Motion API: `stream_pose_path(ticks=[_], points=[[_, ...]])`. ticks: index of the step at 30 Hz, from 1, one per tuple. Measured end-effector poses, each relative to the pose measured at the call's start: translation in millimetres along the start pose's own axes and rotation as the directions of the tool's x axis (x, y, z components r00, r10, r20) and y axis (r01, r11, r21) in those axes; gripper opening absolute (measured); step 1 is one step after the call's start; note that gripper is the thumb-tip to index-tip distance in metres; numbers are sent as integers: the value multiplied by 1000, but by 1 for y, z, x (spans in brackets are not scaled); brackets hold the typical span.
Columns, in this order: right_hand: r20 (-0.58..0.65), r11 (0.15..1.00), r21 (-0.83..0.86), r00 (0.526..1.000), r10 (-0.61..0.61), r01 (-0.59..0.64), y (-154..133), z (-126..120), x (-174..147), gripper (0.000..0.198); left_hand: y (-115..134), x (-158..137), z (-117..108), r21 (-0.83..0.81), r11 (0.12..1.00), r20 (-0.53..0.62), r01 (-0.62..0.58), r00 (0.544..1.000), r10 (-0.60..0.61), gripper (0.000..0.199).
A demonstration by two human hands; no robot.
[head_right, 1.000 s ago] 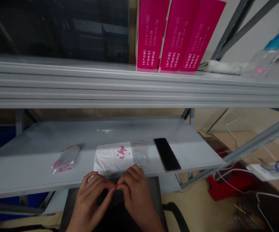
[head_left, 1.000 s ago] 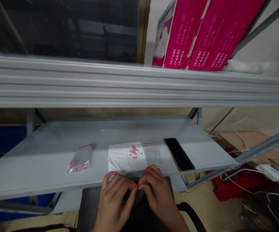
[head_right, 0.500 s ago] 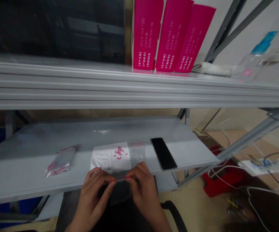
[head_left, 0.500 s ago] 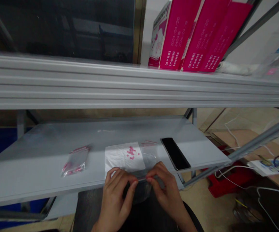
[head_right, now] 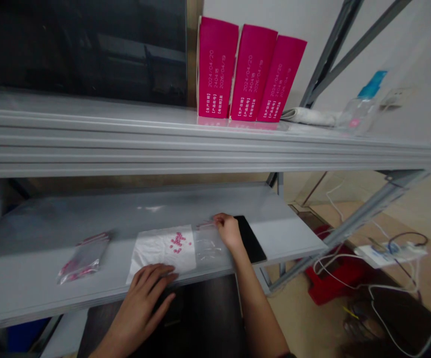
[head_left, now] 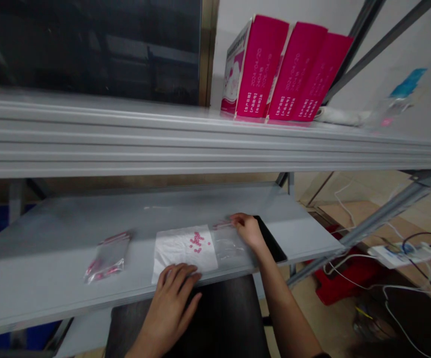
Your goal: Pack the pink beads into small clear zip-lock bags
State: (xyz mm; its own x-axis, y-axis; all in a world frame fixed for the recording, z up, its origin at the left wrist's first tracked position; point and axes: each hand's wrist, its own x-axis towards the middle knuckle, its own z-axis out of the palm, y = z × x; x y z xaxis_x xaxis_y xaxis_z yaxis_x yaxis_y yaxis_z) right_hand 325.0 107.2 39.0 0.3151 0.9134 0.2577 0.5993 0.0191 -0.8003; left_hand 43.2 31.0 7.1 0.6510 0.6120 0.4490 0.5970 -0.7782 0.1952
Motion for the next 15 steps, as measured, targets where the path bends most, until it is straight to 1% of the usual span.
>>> stream_pose_path(ticks=[4,8,10,12,14,15], points=[[-57,992,-124,998,-22,15,7,10,-4,18,0,-6,-4,-31,999,-33,-22,999,21,35],[-115,975,-209,989,-98,72,2,5,-11,24,-2,-12,-9,-93,996,-122,2,992,-14,31],[-133,968,-221,980,-147,116,-9,5,-17,27,-6,-18,-13,-110,993,-187,32,981,-53,31],[-134,963,-205,969,-206,176,-28,13,-29,29,-12,-24,-17,-111,990,-267,82,957,-109,31],[-85,951,-150,955,-284,270,-53,34,-48,30,-19,-31,-23,-101,980,-350,169,917,-194,28],[-28,936,-99,940,-341,337,-68,49,-59,30,-23,-35,-27,-95,970,-395,224,886,-243,26]])
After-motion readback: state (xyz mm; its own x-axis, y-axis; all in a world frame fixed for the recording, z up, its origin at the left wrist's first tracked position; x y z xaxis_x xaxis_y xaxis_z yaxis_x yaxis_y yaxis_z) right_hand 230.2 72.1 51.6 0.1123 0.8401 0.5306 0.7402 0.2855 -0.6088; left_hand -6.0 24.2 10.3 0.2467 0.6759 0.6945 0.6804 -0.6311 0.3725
